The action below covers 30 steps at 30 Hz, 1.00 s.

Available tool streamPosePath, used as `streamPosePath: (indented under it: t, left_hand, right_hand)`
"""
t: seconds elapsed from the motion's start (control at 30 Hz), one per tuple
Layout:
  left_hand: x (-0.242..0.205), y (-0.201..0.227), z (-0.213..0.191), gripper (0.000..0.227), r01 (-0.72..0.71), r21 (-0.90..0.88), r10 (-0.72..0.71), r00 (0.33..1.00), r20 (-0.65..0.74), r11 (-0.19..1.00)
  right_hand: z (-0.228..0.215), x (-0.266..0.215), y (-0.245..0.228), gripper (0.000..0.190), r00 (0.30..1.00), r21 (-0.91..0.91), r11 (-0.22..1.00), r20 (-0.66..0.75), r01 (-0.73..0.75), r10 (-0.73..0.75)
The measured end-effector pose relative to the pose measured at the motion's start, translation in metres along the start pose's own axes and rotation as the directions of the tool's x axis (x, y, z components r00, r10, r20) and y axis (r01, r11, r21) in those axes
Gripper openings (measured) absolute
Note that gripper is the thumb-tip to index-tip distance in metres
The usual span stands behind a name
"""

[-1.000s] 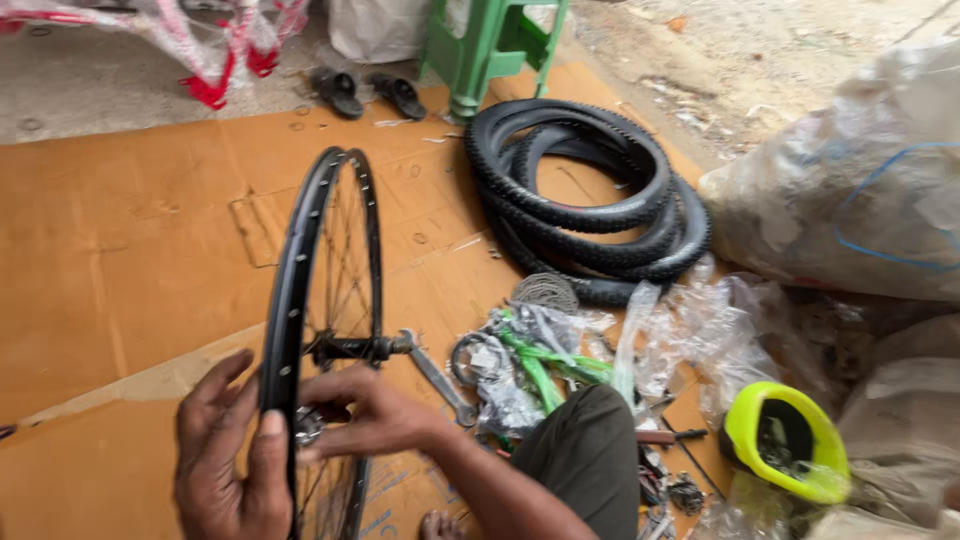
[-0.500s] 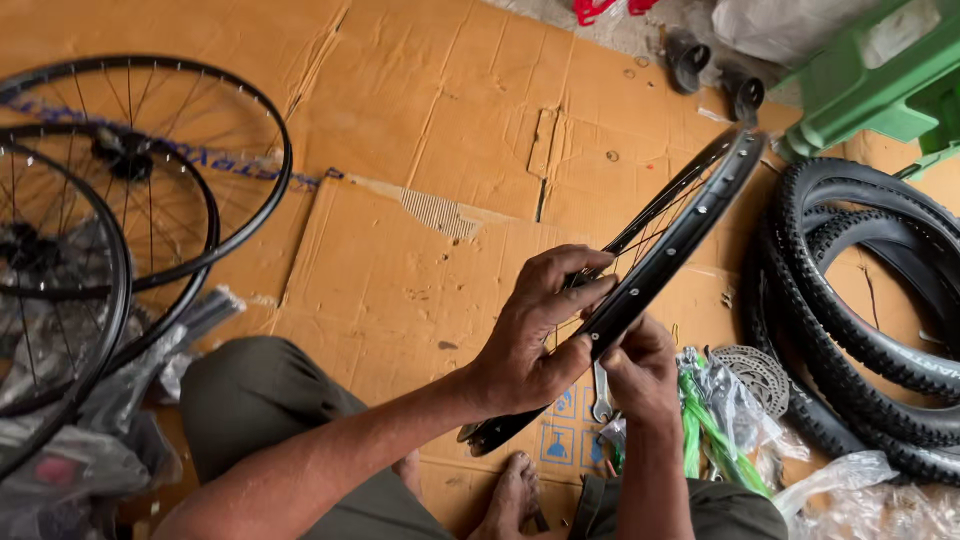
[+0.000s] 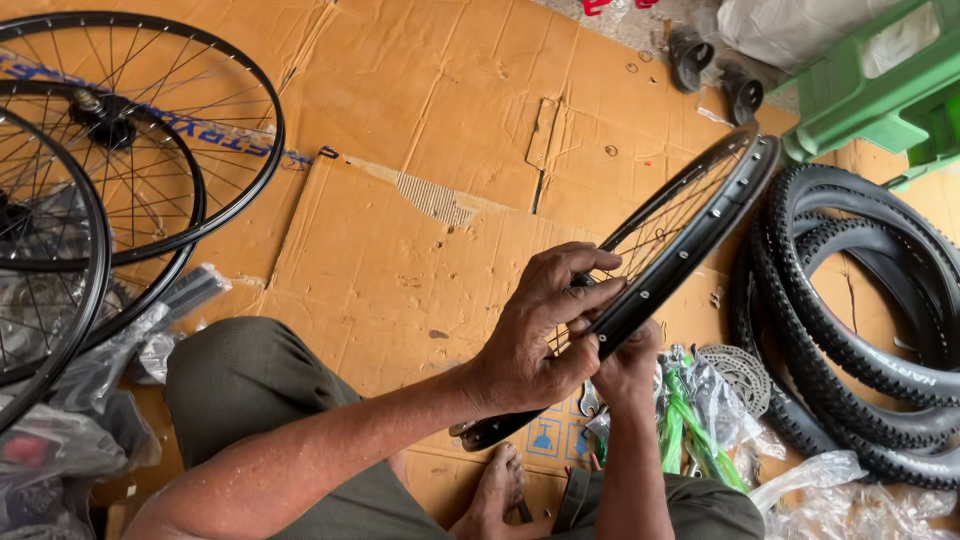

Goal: The person sits on the floor and installs small metal reflectors onto the rim of a bicycle wheel. They repeatedly pick up reflectors and press them into place along the rim's edge, rotating the wheel to access different sections.

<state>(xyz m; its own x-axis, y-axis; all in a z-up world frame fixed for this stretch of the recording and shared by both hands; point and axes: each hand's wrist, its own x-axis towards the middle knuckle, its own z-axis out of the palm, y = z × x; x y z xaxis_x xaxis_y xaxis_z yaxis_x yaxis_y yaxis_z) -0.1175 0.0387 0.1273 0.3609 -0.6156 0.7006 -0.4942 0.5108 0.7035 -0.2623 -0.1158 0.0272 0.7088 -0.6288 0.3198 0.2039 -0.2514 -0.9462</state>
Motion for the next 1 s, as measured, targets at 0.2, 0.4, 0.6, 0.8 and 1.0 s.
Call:
streamPosePath:
  t: [0.2,0.4,0.6,0.8,1.0]
  left_hand:
    - [-0.002,-0.005,0.002,0.049,-0.049,-0.032,0.048,0.999,-0.016,0.998]
    - [-0.001,0.003,0.006,0.053,-0.01,0.011,0.01,1.0,-0.002,1.0]
    - [-0.002,0.001,0.005,0.055,-0.033,-0.043,0.033,0.999,-0.005,0.999]
    - [0.001,0.004,0.001,0.051,-0.018,-0.005,0.018,1.0,-0.004,1.0]
    - [-0.003,0.0,0.007,0.049,-0.008,-0.012,0.008,1.0,-0.02,1.0]
  right_hand:
    - [-0.01,-0.012,-0.006,0.027,0.999,0.394,0.919,0.036,-0.007,-0.008]
    - [0.008,0.001,-0.018,0.031,0.997,0.141,0.988,-0.041,-0.056,0.062]
    - [-0.013,-0.008,-0.014,0.017,0.997,0.262,0.964,0.065,-0.048,0.032]
    - [-0.011,0.003,-0.01,0.023,0.992,0.271,0.962,0.103,0.036,-0.066]
    - [0.003,-0.002,-0.014,0.033,0.996,0.186,0.982,-0.076,-0.03,0.045]
